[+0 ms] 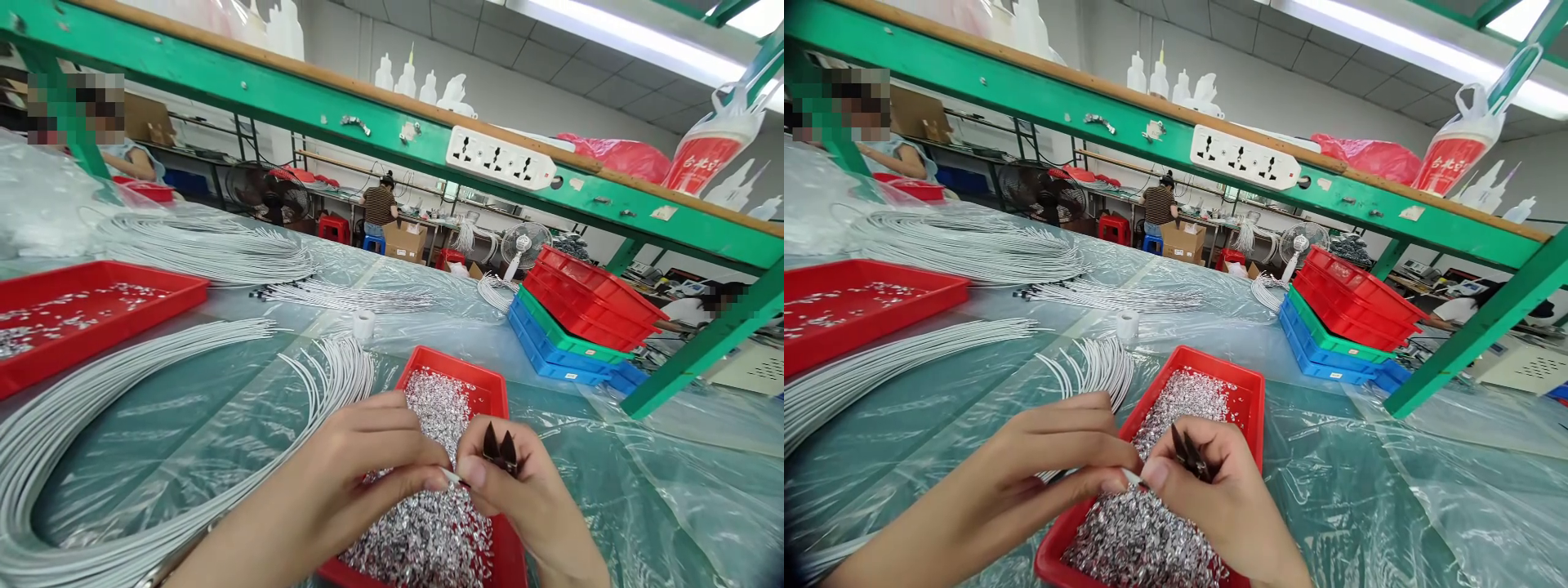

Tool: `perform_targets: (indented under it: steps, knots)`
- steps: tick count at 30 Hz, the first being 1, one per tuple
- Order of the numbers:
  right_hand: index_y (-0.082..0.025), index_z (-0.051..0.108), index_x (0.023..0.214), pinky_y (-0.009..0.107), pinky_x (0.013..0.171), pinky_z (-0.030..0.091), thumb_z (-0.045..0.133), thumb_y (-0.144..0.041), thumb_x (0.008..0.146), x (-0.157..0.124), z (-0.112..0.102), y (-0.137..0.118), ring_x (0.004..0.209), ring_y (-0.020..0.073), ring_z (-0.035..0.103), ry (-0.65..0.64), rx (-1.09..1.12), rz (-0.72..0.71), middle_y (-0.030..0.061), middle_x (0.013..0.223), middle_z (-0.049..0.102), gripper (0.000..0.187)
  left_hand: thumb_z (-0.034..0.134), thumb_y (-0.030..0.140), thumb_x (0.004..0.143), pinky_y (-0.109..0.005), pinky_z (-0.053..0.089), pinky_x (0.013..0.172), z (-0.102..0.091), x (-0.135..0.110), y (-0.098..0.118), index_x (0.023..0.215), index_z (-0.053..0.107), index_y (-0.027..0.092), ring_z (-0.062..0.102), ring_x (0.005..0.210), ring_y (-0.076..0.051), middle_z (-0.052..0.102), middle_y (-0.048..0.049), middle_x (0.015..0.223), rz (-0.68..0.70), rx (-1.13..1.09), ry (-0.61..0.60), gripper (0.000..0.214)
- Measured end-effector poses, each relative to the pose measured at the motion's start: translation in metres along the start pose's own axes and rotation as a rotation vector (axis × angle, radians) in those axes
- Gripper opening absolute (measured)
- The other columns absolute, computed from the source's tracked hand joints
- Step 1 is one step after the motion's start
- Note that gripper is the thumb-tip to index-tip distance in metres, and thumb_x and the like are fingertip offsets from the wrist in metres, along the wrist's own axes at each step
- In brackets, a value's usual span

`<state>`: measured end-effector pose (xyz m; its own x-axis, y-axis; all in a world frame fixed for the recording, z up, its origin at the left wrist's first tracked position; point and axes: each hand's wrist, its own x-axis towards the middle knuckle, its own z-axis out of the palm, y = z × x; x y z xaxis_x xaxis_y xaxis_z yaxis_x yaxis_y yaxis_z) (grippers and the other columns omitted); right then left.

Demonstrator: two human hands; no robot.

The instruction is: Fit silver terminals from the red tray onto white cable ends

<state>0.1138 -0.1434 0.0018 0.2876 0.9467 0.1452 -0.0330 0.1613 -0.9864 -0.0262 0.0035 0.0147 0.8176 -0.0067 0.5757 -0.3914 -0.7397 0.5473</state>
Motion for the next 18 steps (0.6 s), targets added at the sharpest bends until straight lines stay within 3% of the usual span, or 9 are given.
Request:
perform_targets:
  steps: [13,15,18]
  knots:
    - [-0.019,0.057,0.077,0.017,0.039,0.015,0.077,-0.033,0.083,-0.002,0.01,0.01,0.04,0.0045,0.016,-0.003,0.403,0.025,-0.0127,0.048,0.027,0.025,0.057,0.015,0.096,-0.024,0.04,0.064,0.005,0.0,0.0,0.089,0.065,0.02,0.05,0.066,-0.012,0.064,0.0029,0.071,0.069,-0.019,0.103,0.011]
    - [-0.019,0.058,0.074,0.018,0.039,0.014,0.075,-0.035,0.083,-0.003,0.013,0.008,0.041,0.0051,0.016,0.054,0.324,0.003,-0.0122,0.048,0.027,0.025,0.059,0.013,0.094,-0.024,0.039,0.063,0.004,0.0,0.0,0.091,0.065,0.021,0.049,0.067,-0.012,0.065,0.0031,0.073,0.075,-0.025,0.116,0.011]
    - [-0.018,0.063,0.068,0.021,0.044,0.016,0.073,-0.028,0.08,-0.006,0.019,0.003,0.046,0.007,0.022,0.305,-0.023,-0.132,-0.0087,0.052,0.033,0.018,0.057,0.011,0.095,-0.024,0.039,0.065,0.006,0.001,-0.001,0.092,0.065,0.022,0.05,0.069,-0.013,0.069,0.0023,0.079,0.05,-0.028,0.131,0.014]
